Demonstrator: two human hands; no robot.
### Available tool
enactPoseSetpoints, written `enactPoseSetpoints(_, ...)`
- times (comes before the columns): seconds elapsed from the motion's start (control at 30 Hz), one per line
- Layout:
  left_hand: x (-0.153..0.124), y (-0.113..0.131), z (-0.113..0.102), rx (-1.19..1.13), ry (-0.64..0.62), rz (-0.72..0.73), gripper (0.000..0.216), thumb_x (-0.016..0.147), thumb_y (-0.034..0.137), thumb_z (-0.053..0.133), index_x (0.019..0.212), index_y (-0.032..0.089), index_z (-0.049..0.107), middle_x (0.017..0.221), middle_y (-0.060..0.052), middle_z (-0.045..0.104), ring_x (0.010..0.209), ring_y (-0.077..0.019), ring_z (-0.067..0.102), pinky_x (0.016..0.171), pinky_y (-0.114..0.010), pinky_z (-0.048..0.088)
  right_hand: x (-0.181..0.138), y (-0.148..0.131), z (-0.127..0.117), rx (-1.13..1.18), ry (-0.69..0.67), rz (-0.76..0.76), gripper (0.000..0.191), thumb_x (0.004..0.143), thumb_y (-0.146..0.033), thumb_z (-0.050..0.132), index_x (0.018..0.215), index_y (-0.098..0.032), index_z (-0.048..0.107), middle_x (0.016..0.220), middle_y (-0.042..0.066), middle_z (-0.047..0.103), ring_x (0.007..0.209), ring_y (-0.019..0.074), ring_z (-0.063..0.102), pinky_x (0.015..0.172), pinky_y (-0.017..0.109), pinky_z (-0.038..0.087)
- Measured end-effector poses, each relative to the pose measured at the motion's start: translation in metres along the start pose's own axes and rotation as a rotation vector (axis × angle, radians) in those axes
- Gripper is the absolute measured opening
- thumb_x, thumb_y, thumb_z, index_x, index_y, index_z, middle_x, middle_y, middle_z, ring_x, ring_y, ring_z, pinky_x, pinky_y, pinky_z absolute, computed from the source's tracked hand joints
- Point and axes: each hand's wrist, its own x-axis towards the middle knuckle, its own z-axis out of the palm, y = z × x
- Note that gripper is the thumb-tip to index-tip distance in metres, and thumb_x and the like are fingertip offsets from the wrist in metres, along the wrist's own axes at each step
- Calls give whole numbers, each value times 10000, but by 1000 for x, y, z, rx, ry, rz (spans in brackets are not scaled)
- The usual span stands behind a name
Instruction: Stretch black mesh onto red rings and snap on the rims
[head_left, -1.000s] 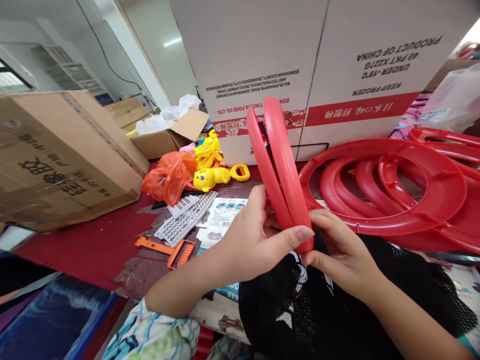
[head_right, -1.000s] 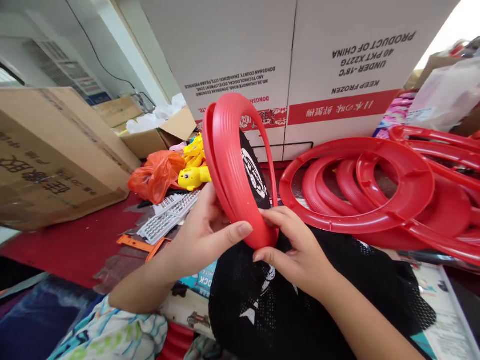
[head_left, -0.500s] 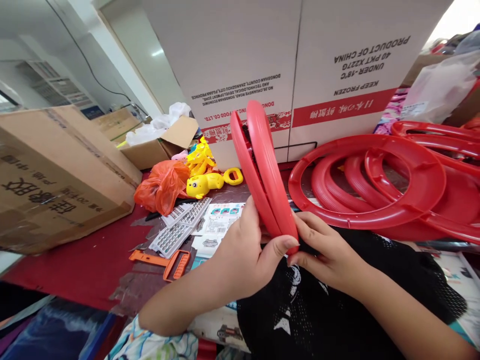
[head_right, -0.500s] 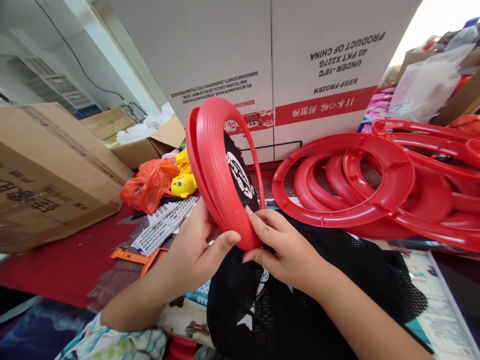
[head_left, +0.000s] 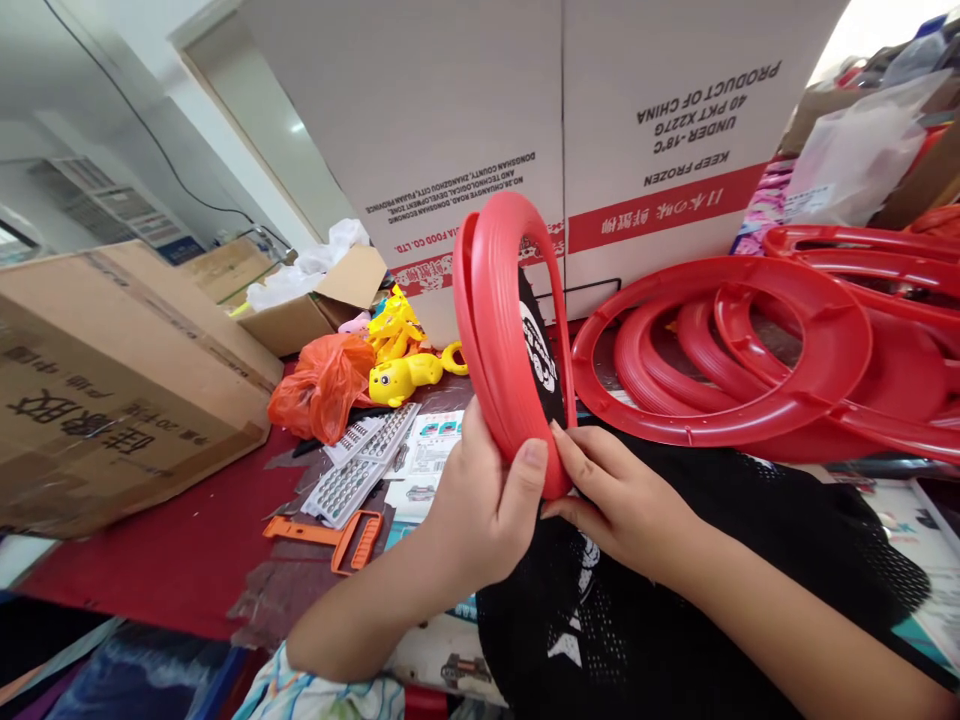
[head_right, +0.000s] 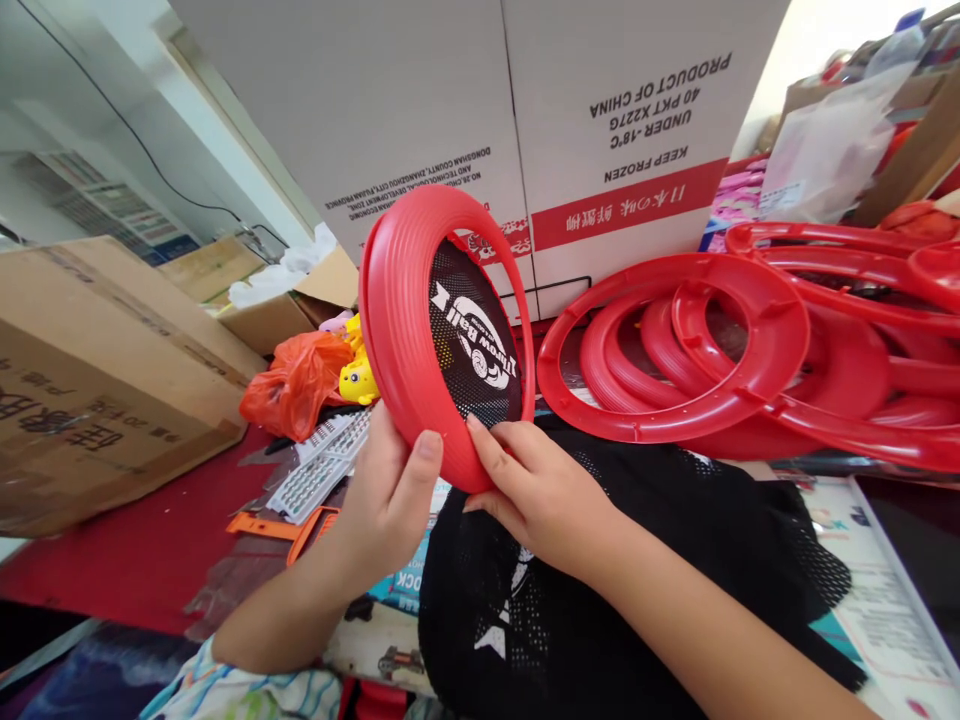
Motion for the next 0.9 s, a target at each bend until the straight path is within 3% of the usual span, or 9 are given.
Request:
enactPoseSetpoints(0.13,0,-5,10,57,133,-142,603,742,478,812,1152,174,491,1069,-106,659,949,-264,675,781,-389,554,0,1,5,-32,-4,14,695,1009,-282,457,1612,-231,116,1146,144,587,1013,240,608,831,378,597)
enactPoseSetpoints(0.3,5,-1,-1,1,135,-258,428,808,351,777,1131,175,558,1058,-82,680,946,-223,679,805,-361,572,2,-1,0,-64,-70,8,768,887,-481,663,1529,-190,358,1263,196,504,1136,309,554,911,479,566)
enactPoseSetpoints(0.37,6,0,-13,-152,143,-265,426,781,310,812,1129,188,599,1048,-59,695,901,-185,682,776,-302,587,1,1,-7,-155,29,59,729,847,-536,693,1454,-214,451,1319,201,455,1229,360,494,998,582,491)
enactPoseSetpoints(0.43,7,-1,-25,-383,201,-260,357,760,269,832,1058,193,650,926,-15,703,768,-129,667,707,-233,590,1,6,-14,-187,278,245,710,788,-588,737,1367,-245,508,1353,187,424,1309,393,422,1081,652,390)
enactPoseSetpoints(0.53,8,-5,-36,-582,326,-220,176,764,249,822,832,165,683,708,23,639,606,-85,596,626,-188,581,5,16,-19,268,621,736,947,623,-637,849,1376,-253,422,1435,178,364,1387,373,362,1169,599,339)
enactPoseSetpoints(0.6,5,-11,-37,-615,400,-166,169,742,231,837,823,168,703,704,30,639,611,-78,604,636,-172,588,10,18,-20,764,638,972,1091,571,-620,881,1434,-255,323,1517,175,314,1417,342,359,1163,539,389)
enactPoseSetpoints(0.7,-4,-25,-32,-632,466,-118,267,700,223,871,930,212,735,760,45,678,645,-68,639,660,-149,595,16,12,-19,1194,458,1004,877,627,-505,874,1355,-238,464,1438,150,501,1267,291,554,1051,467,520)
enactPoseSetpoints(0.8,-12,-47,-29,-670,461,-134,320,676,299,889,954,254,740,760,46,701,666,-77,668,695,-157,601,17,6,-18,1381,337,995,511,650,-393,871,1067,-200,648,1098,80,702,933,192,687,918,370,592)
enactPoseSetpoints(0.9,-16,-70,-29,-701,426,-201,379,617,382,913,938,269,746,701,36,705,638,-101,680,646,-169,603,13,6,-14,1415,351,1021,394,609,-321,899,906,-190,677,913,23,716,810,135,677,851,292,598)
